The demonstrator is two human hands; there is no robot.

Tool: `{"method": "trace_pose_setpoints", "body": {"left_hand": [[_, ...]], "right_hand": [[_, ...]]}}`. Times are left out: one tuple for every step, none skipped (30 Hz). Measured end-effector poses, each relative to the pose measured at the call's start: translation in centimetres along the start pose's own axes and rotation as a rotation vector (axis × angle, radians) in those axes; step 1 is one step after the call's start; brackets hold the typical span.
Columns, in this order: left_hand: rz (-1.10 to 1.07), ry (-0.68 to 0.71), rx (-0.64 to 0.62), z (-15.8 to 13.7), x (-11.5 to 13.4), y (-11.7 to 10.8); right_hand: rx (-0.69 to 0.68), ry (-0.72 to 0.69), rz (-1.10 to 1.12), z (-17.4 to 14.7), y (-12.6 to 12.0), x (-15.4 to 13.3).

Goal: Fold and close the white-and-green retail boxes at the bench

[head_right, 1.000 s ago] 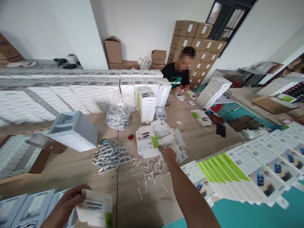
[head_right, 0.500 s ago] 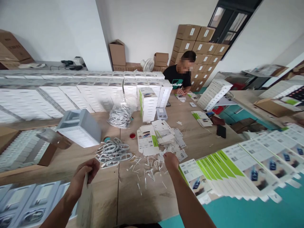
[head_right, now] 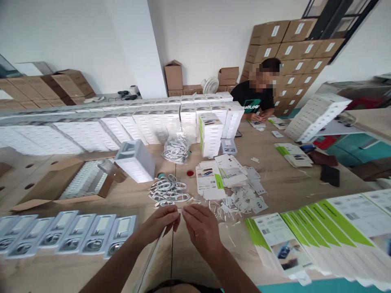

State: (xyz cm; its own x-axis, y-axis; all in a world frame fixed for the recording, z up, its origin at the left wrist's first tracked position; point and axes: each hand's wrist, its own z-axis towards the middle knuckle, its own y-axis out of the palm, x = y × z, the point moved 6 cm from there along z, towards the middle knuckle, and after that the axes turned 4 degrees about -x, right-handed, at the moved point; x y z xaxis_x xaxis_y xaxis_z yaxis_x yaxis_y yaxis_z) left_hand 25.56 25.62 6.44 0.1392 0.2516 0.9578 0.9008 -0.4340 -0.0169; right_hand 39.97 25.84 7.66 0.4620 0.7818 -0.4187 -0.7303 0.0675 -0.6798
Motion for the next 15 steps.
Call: {"method": "trace_pose_setpoints", "body": {"left_hand": [[0.029, 0.008, 0.016, -0.3, 0.1, -0.1], [0.056, 0.015, 0.031, -0.5, 0.2, -0.3], [0.079, 0.02, 0.045, -0.8, 0.3, -0.4], [0.098, 0.022, 0.055, -1.0, 0.3, -0.5], [0.111, 0.022, 0.064, -1.2, 0.3, -0.6], [0.12, 0.019, 0.075, -1.4, 0.3, -0.7], [0.133, 0.016, 0.087, -1.6, 0.4, -0.7], [0.156, 0.014, 0.099, -1.8, 0.5, -0.7], [0.192, 0.012, 0.105, -1.9, 0.7, -0.7], [0.238, 0.014, 0.1, -2.1, 1.0, -0.6], [0.29, 0.02, 0.086, -2.3, 1.4, -0.4], [0.343, 0.029, 0.066, -2.4, 1.7, -0.1], [0.393, 0.037, 0.045, -2.5, 2.0, 0.1], [0.437, 0.042, 0.029, -2.6, 2.2, 0.3], [0.475, 0.044, 0.019, -2.7, 2.4, 0.5]], "right_hand": [[-0.004, 0.001, 0.01, 0.1, 0.0, -0.5], [-0.009, 0.002, 0.018, 0.2, 0.0, -0.9], [-0.018, -0.002, 0.028, 0.3, 0.0, -1.2], [-0.027, -0.009, 0.038, 0.3, 0.0, -1.5], [-0.036, -0.014, 0.048, 0.4, 0.0, -1.8], [-0.048, -0.01, 0.066, 0.4, -0.1, -2.0], [-0.064, 0.01, 0.097, 0.5, -0.1, -2.1], [-0.083, 0.055, 0.143, 0.5, -0.1, -2.1], [-0.102, 0.12, 0.2, 0.6, 0.0, -1.9], [-0.124, 0.197, 0.261, 0.6, 0.0, -1.7], [-0.15, 0.27, 0.318, 0.6, 0.1, -1.4], [-0.177, 0.326, 0.366, 0.6, 0.3, -1.3], [-0.207, 0.361, 0.4, 0.7, 0.4, -1.3], [-0.236, 0.376, 0.423, 0.8, 0.4, -1.4], [-0.261, 0.379, 0.44, 1.0, 0.4, -1.5]]}}
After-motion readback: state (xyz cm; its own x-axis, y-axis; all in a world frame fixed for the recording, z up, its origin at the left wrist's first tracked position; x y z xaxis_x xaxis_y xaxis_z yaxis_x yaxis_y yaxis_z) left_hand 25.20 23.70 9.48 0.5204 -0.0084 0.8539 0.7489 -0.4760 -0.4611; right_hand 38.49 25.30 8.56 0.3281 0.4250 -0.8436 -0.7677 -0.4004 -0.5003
